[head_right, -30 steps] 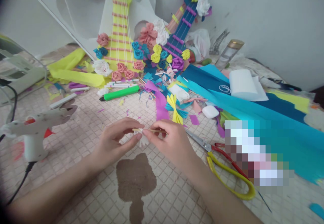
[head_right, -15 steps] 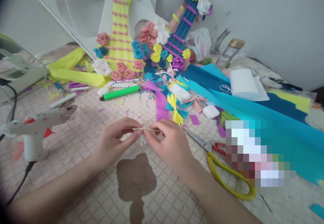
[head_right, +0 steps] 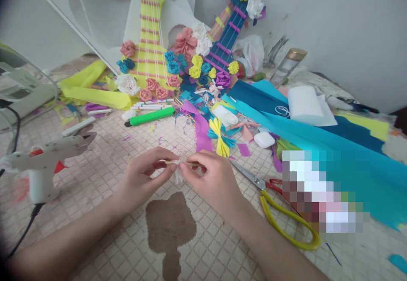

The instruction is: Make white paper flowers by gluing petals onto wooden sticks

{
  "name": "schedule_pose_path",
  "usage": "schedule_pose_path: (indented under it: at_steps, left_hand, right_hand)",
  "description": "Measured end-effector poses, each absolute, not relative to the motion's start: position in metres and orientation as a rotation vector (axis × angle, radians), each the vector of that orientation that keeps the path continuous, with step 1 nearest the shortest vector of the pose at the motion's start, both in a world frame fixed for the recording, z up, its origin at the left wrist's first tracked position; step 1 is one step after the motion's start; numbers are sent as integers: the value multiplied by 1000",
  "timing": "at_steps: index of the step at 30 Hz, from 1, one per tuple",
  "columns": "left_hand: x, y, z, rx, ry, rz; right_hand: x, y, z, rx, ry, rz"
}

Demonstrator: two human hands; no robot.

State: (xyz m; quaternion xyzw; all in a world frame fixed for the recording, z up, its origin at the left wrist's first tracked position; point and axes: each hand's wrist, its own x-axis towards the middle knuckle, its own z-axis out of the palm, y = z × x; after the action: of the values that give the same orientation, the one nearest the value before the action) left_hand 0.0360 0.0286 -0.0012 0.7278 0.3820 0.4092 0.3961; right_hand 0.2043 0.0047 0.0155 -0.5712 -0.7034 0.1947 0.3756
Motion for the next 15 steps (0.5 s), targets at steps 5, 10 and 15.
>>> schedule_pose_path:
  at_steps: [5, 10, 15]
  left_hand:
    - [40, 26, 0, 1566, 962, 951]
    - [42, 28, 2, 1469, 965, 862]
    - [40, 27, 0, 1561, 1053, 864]
  right_hand:
    - [205, 4, 15, -1471, -1784, 431]
    - [205, 5, 14, -1470, -1791, 417]
    - [204, 6, 12, -1475, -1808, 382]
